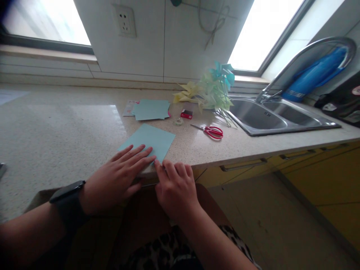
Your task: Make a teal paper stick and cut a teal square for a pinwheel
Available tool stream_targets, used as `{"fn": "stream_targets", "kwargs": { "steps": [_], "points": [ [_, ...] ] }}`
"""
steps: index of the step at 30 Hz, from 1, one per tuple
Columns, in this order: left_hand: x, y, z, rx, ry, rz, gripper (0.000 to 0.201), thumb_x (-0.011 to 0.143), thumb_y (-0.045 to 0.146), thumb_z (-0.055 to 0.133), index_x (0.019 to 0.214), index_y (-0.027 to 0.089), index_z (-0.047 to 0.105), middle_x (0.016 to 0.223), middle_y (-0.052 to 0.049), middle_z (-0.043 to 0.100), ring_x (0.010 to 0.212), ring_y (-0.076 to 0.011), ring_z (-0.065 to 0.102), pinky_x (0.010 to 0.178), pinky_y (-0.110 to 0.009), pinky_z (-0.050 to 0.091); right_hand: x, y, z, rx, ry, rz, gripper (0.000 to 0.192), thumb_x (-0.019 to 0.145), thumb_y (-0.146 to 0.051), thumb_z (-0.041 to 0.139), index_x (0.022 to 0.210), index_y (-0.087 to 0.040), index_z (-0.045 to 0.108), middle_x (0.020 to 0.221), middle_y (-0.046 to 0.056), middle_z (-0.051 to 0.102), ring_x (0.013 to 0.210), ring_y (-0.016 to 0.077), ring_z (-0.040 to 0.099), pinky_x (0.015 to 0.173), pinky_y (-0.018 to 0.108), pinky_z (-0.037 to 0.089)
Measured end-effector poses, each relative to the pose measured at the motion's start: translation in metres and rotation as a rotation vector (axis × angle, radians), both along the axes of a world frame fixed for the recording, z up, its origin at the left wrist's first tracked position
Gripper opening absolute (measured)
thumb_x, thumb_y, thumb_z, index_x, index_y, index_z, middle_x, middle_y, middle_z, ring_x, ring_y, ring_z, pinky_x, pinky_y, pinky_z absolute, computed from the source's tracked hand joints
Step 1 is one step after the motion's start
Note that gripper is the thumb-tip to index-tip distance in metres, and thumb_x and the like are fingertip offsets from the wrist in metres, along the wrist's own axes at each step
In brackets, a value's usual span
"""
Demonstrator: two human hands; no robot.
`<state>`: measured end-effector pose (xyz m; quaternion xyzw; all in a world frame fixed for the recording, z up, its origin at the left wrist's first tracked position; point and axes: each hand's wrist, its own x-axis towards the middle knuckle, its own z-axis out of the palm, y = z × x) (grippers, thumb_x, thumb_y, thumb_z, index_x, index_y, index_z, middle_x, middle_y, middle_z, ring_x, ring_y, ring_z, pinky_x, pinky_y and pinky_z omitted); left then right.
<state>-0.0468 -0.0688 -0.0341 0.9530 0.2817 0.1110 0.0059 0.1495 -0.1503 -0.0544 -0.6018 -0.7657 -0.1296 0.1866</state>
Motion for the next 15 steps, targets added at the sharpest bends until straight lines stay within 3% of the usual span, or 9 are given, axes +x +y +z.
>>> {"fn": "stream_targets", "kwargs": {
  "steps": [5,15],
  "points": [
    [0.0002,0.0005,-0.0021,-0.025,-0.008,0.015,0.070,0.087,0.024,0.060,0.151,0.009,0.035,0.160,-0.013,0.040,0.152,-0.0276,0.027,0.126,-0.048,0.020,-0.0006,0.0017,0.0018,-0.006,-0.028,-0.011,0.050,0.089,-0.020,0.058,0.139,-0.020,0.060,0.114,0.006,0.068,0.093,0.0274,0.049,0.085,0.045,0.036],
    [0.0010,0.0000,-0.0029,-0.024,-0.007,0.011,0.071,0.087,0.023,0.059,0.152,0.011,0.033,0.161,-0.013,0.038,0.151,-0.0281,0.029,0.125,-0.050,0.023,-0.0031,0.0043,0.0052,-0.039,-0.074,-0.048,0.054,0.089,-0.022,0.060,0.143,-0.021,0.056,0.115,0.007,0.066,0.093,0.0271,0.048,0.084,0.045,0.034]
  ]
}}
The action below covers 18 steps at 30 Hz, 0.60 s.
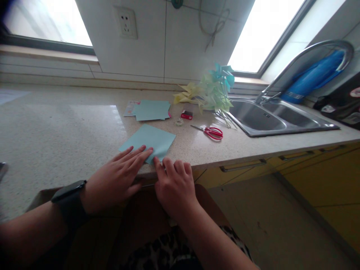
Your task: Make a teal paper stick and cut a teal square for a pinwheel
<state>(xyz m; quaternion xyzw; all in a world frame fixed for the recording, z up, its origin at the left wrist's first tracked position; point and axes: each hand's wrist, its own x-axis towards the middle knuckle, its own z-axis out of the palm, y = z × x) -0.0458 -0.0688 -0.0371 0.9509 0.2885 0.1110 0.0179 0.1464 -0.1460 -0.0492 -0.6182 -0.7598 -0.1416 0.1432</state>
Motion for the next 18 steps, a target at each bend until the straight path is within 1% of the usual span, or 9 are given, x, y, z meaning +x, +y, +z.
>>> {"fn": "stream_targets", "kwargs": {
  "steps": [4,7,10,13,18],
  "points": [
    [-0.0010,-0.0005,0.0001,0.027,-0.010,0.002,0.068,0.088,0.023,0.059,0.151,0.011,0.036,0.162,-0.015,0.037,0.152,-0.0303,0.026,0.125,-0.052,0.023,-0.0009,0.0010,0.0018,-0.011,0.003,-0.003,0.053,0.089,-0.021,0.060,0.142,-0.021,0.057,0.112,0.007,0.066,0.092,0.0275,0.047,0.082,0.046,0.034],
    [-0.0019,-0.0008,0.0011,0.058,-0.032,-0.019,0.064,0.088,0.023,0.059,0.148,0.011,0.039,0.163,-0.016,0.035,0.153,-0.0311,0.024,0.125,-0.051,0.023,-0.0005,0.0005,0.0022,-0.016,0.013,0.004,0.052,0.089,-0.021,0.059,0.141,-0.021,0.057,0.112,0.007,0.066,0.092,0.0276,0.048,0.082,0.046,0.035],
    [-0.0016,-0.0009,0.0029,0.037,-0.036,-0.047,0.058,0.088,0.021,0.060,0.144,0.013,0.045,0.159,-0.014,0.042,0.148,-0.0301,0.035,0.124,-0.050,0.026,0.0010,-0.0004,0.0012,-0.010,0.025,0.012,0.052,0.090,-0.020,0.058,0.142,-0.019,0.056,0.117,0.007,0.066,0.094,0.0280,0.048,0.084,0.047,0.036],
    [-0.0009,-0.0007,0.0047,0.002,-0.025,-0.044,0.053,0.088,0.021,0.062,0.140,0.014,0.049,0.155,-0.013,0.048,0.142,-0.0296,0.044,0.121,-0.049,0.031,0.0034,-0.0018,-0.0007,0.002,0.049,0.040,0.050,0.090,-0.020,0.056,0.141,-0.019,0.057,0.124,0.006,0.066,0.096,0.0280,0.050,0.086,0.048,0.036],
    [-0.0003,-0.0005,0.0058,0.002,-0.024,-0.040,0.055,0.086,0.021,0.063,0.140,0.013,0.050,0.155,-0.014,0.048,0.141,-0.0303,0.044,0.120,-0.049,0.033,0.0079,-0.0059,-0.0038,0.015,0.130,0.101,0.044,0.092,-0.016,0.053,0.135,-0.019,0.061,0.128,0.004,0.067,0.100,0.0265,0.053,0.091,0.046,0.038]
  ]
}}
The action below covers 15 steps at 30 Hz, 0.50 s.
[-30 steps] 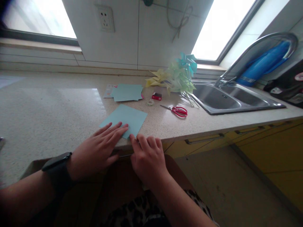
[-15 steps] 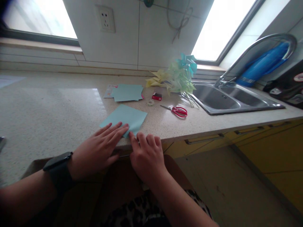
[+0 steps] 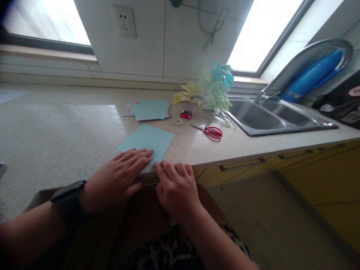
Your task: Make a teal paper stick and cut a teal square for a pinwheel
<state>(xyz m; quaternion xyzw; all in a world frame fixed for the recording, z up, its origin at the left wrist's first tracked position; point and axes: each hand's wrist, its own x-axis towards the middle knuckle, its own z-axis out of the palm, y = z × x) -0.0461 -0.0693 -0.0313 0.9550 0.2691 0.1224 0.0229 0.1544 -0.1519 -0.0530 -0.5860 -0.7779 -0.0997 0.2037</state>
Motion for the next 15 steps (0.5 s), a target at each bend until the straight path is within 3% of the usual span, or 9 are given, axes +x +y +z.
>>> {"fn": "stream_targets", "kwargs": {
  "steps": [6,15],
  "points": [
    [0.0017,0.0006,0.0005,0.021,0.001,-0.001,0.053,0.087,0.019,0.061,0.139,0.013,0.051,0.154,-0.013,0.049,0.140,-0.0306,0.045,0.118,-0.049,0.035,0.0039,-0.0036,-0.0004,0.012,0.038,0.027,0.039,0.091,-0.013,0.053,0.128,-0.020,0.064,0.130,0.003,0.067,0.104,0.0252,0.055,0.094,0.045,0.039],
    [0.0001,0.0013,-0.0001,0.022,0.000,-0.008,0.051,0.087,0.020,0.062,0.137,0.017,0.053,0.154,-0.013,0.050,0.139,-0.0316,0.046,0.117,-0.051,0.036,0.0030,-0.0006,0.0008,0.001,-0.003,-0.003,0.048,0.089,-0.013,0.056,0.135,-0.022,0.062,0.127,0.002,0.068,0.097,0.0265,0.051,0.090,0.045,0.040]
  ]
}}
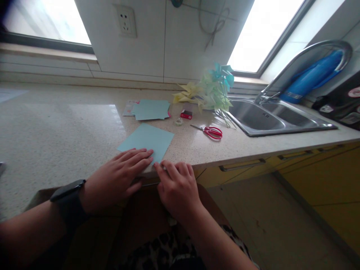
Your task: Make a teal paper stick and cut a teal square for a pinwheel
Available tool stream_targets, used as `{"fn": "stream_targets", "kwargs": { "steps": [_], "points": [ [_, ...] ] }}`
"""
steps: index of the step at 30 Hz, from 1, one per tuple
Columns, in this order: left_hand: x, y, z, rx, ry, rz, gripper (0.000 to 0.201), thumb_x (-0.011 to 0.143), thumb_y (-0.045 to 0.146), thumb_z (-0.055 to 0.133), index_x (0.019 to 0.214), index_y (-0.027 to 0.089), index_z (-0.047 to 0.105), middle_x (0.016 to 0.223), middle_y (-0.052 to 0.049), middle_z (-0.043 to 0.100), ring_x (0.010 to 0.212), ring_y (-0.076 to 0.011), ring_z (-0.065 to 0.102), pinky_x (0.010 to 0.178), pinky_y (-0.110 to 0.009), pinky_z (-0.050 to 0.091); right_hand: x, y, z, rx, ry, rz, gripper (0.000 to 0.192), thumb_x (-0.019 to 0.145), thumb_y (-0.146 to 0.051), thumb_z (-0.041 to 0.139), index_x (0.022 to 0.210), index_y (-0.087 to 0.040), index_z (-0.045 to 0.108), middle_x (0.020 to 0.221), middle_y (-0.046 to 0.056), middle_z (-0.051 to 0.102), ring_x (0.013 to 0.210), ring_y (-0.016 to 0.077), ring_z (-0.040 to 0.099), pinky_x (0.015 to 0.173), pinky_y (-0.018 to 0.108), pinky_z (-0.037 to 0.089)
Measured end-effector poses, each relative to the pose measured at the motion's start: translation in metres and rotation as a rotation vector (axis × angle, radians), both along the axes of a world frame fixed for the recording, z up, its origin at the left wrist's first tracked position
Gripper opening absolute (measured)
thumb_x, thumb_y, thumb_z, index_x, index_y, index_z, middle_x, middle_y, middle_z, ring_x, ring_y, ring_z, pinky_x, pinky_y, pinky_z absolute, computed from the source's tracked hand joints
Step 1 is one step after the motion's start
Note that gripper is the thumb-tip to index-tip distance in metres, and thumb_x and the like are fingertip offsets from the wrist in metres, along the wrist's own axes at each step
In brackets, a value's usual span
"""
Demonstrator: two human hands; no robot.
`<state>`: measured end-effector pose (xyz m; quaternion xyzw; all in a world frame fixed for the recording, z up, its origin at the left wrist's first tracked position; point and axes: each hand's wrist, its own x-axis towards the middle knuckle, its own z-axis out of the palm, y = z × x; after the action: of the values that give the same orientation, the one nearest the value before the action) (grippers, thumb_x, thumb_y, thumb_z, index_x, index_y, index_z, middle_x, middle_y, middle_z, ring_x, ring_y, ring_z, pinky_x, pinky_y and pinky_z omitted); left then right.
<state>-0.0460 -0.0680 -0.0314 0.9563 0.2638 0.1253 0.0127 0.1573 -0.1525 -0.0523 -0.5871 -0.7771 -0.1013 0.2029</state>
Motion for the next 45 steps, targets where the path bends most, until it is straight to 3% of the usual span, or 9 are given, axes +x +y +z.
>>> {"fn": "stream_targets", "kwargs": {
  "steps": [28,45],
  "points": [
    [0.001,0.000,-0.001,-0.033,0.014,0.001,0.056,0.086,0.019,0.063,0.140,0.013,0.050,0.156,-0.014,0.047,0.142,-0.0314,0.043,0.120,-0.051,0.032,-0.013,0.007,0.005,-0.025,-0.078,-0.117,0.051,0.089,-0.020,0.059,0.140,-0.023,0.058,0.116,0.008,0.064,0.095,0.0283,0.050,0.085,0.047,0.036],
    [0.003,-0.002,0.002,-0.009,0.014,0.010,0.049,0.089,0.021,0.063,0.136,0.014,0.053,0.153,-0.013,0.051,0.137,-0.0318,0.046,0.114,-0.050,0.038,-0.013,-0.003,0.004,0.034,-0.002,-0.063,0.042,0.091,-0.019,0.055,0.131,-0.017,0.064,0.113,0.007,0.068,0.095,0.0277,0.053,0.086,0.046,0.041]
  ]
}}
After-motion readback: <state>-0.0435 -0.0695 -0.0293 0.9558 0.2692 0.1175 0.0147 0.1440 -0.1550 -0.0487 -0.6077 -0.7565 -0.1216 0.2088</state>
